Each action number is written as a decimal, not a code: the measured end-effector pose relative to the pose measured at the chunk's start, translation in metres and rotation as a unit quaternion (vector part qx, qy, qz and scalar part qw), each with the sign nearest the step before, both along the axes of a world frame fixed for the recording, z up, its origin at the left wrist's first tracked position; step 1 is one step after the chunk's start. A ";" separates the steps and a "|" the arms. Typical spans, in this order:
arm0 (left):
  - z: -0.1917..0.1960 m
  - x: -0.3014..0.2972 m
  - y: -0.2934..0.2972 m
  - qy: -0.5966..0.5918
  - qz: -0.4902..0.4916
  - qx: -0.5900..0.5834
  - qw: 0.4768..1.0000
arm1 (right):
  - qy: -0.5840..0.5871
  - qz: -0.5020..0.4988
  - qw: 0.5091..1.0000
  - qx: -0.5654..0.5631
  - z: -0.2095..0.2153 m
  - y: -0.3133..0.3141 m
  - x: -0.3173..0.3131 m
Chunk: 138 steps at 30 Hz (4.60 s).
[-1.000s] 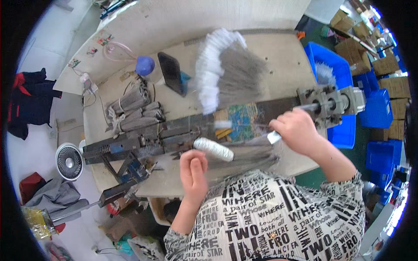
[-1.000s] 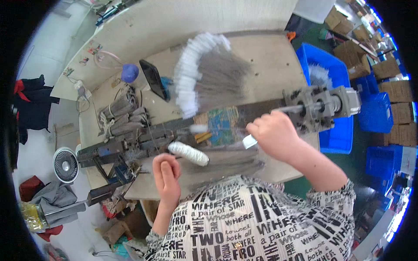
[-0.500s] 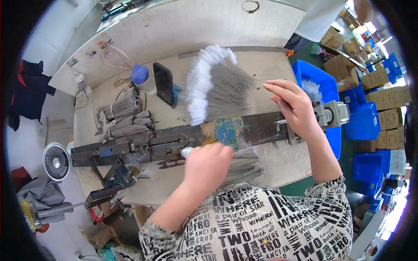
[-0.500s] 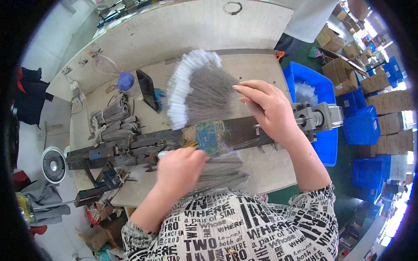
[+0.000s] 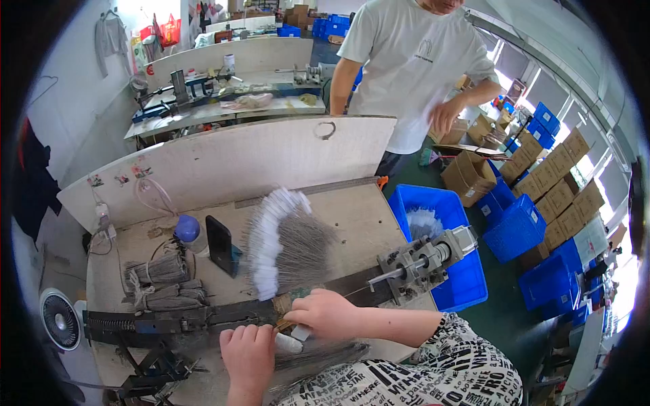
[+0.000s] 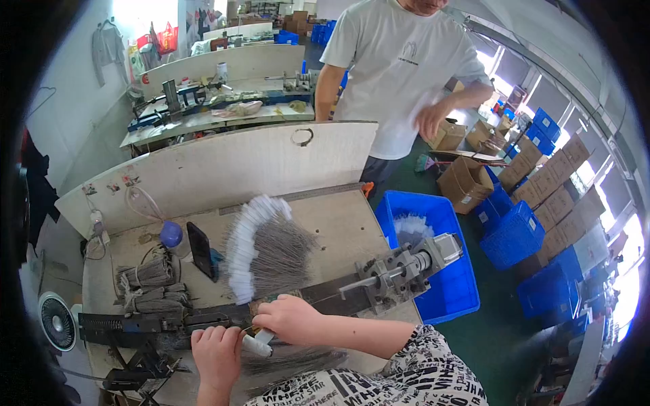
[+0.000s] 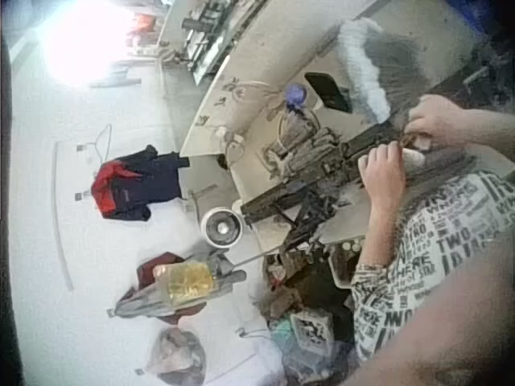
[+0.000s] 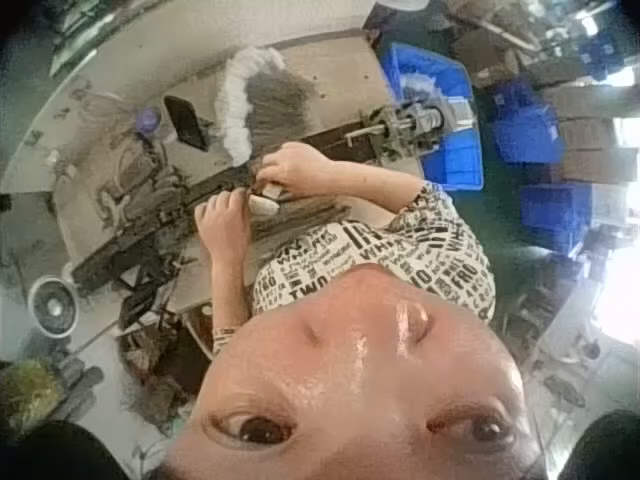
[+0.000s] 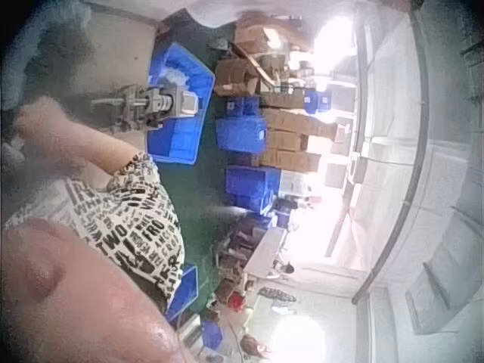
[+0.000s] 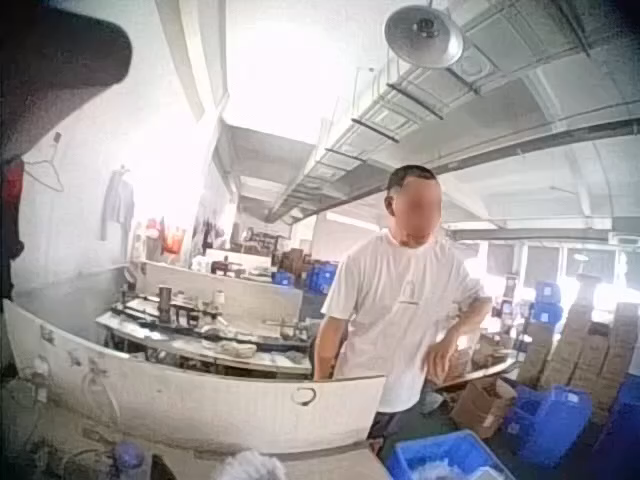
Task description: The person is assembling brushes by inserting bristles into a metal frame using a specialized machine.
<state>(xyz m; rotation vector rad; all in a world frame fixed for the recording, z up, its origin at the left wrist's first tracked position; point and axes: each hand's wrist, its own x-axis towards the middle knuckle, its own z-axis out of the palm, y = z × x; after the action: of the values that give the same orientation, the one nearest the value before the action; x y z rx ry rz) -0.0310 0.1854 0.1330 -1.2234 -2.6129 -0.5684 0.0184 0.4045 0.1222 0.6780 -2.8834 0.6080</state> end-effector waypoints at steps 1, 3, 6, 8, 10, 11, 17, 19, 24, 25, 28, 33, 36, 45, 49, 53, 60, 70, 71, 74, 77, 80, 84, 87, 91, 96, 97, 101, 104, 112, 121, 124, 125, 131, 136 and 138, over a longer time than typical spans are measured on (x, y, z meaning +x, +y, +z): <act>-0.002 0.003 -0.001 0.001 0.011 0.006 1.000 | 0.015 0.014 1.000 -0.007 -0.001 -0.005 -0.002; -0.004 0.005 -0.003 0.006 0.024 0.013 1.000 | 0.019 0.018 1.000 -0.011 0.003 -0.010 0.000; -0.008 0.002 0.001 0.038 0.020 0.017 0.999 | 0.031 0.002 0.999 -0.011 0.004 -0.004 0.003; -0.006 -0.001 0.003 0.037 0.023 0.013 0.999 | 0.045 -0.012 0.999 -0.005 0.006 0.004 0.007; -0.004 -0.003 0.004 0.037 0.021 0.014 0.999 | 0.049 -0.051 0.996 0.059 0.016 0.017 0.012; -0.004 -0.004 0.004 0.038 0.021 0.014 0.999 | 0.043 -0.065 0.995 0.056 0.016 0.024 0.015; 0.000 0.001 -0.001 0.012 0.029 0.044 0.999 | -0.007 -0.172 0.974 0.145 0.019 0.060 0.049; -0.001 0.003 -0.005 0.011 0.030 0.036 0.999 | -0.001 -0.196 0.969 0.149 0.011 0.062 0.053; -0.004 0.003 -0.011 0.032 0.049 0.011 0.998 | 0.017 -0.081 0.996 0.029 0.005 0.029 0.027; -0.005 0.002 -0.011 0.047 0.053 0.013 0.997 | 0.016 -0.043 0.999 0.012 0.005 0.020 0.021; -0.003 0.003 -0.016 0.060 0.054 0.022 0.997 | 0.007 0.019 0.996 0.088 0.016 0.000 -0.003; -0.030 0.004 -0.035 -0.091 0.159 0.192 0.964 | 0.033 0.004 0.998 0.044 0.000 -0.001 -0.039; -0.063 0.032 -0.038 -0.494 0.225 0.402 0.738 | 0.000 0.013 1.000 -0.001 -0.010 -0.010 -0.044; -0.055 0.031 0.006 -0.721 0.069 0.467 0.507 | -0.128 0.002 0.991 -0.038 -0.011 -0.019 -0.056; -0.086 0.045 0.026 -0.617 0.127 0.538 0.560 | -0.123 0.015 0.992 -0.039 -0.012 -0.026 -0.056; -0.119 0.019 -0.001 -0.622 0.134 0.391 0.665 | -0.128 0.030 0.991 -0.024 -0.007 -0.028 -0.055; -0.108 0.013 -0.078 -0.370 0.092 0.218 0.898 | 0.035 0.042 0.995 -0.088 0.006 -0.022 -0.013; -0.125 0.030 -0.182 -0.470 0.429 0.518 0.571 | -0.128 0.035 0.989 -0.068 -0.038 -0.006 0.005; -0.115 0.029 -0.175 -0.468 0.439 0.513 0.570 | -0.128 0.016 0.990 -0.058 -0.040 -0.005 0.006; -0.120 0.031 -0.188 -0.506 0.402 0.501 0.575 | -0.131 0.000 0.990 -0.058 -0.049 0.000 0.008; -0.110 0.026 -0.179 -0.517 0.422 0.493 0.558 | -0.089 -0.070 0.993 -0.043 -0.056 -0.002 0.002; -0.124 0.024 -0.184 -0.510 0.404 0.526 0.547 | -0.133 -0.110 0.984 -0.032 -0.070 -0.003 -0.007; -0.111 0.036 -0.161 -0.543 0.391 0.536 0.514 | -0.131 -0.064 0.984 -0.101 -0.057 0.010 0.013; -0.085 0.040 -0.103 -0.625 0.221 0.478 0.577 | -0.209 -0.036 0.953 -0.215 -0.010 0.031 0.020; -0.047 0.006 0.039 -0.655 -0.093 0.233 0.713 | -0.152 -0.125 0.921 -0.336 0.027 0.049 0.014; -0.069 0.010 0.097 -0.713 -0.030 0.308 0.629 | -0.233 -0.145 0.841 -0.466 0.037 0.041 -0.003; -0.073 0.011 0.097 -0.732 0.028 0.384 0.562 | -0.256 -0.142 0.828 -0.479 0.034 0.042 -0.002; -0.062 0.024 0.063 -0.705 0.124 0.485 0.502 | -0.233 -0.142 0.907 -0.321 0.012 0.038 -0.025; -0.057 0.021 0.050 -0.698 0.167 0.515 0.468 | -0.197 -0.110 0.937 -0.266 -0.015 0.022 -0.040; -0.055 0.017 0.041 -0.744 0.120 0.511 0.413 | -0.166 -0.061 0.962 -0.210 -0.010 0.009 -0.043; -0.046 0.014 0.037 -0.750 0.035 0.614 0.242 | -0.158 -0.123 0.944 -0.261 0.013 0.016 -0.025; -0.045 0.015 0.039 -0.750 0.039 0.617 0.236 | 0.017 -0.102 0.991 -0.089 0.015 0.012 -0.013; -0.046 0.014 0.038 -0.749 0.037 0.618 0.235 | 0.018 -0.098 0.992 -0.080 0.017 0.005 -0.009; -0.052 0.015 0.038 -0.750 0.012 0.620 0.232 | 0.118 -0.066 0.987 0.088 0.011 -0.001 -0.009; -0.048 0.014 0.038 -0.750 0.026 0.612 0.250 | 0.177 -0.058 0.974 0.129 0.009 0.008 -0.012; -0.046 0.013 0.040 -0.748 0.033 0.607 0.266 | 0.178 -0.061 0.973 0.131 0.010 0.014 -0.010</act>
<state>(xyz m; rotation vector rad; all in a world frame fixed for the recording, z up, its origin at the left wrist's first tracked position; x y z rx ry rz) -0.0178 0.2249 0.0873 0.5238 -0.8759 -3.7799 0.0084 0.4188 0.1319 0.5663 -2.6586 0.0748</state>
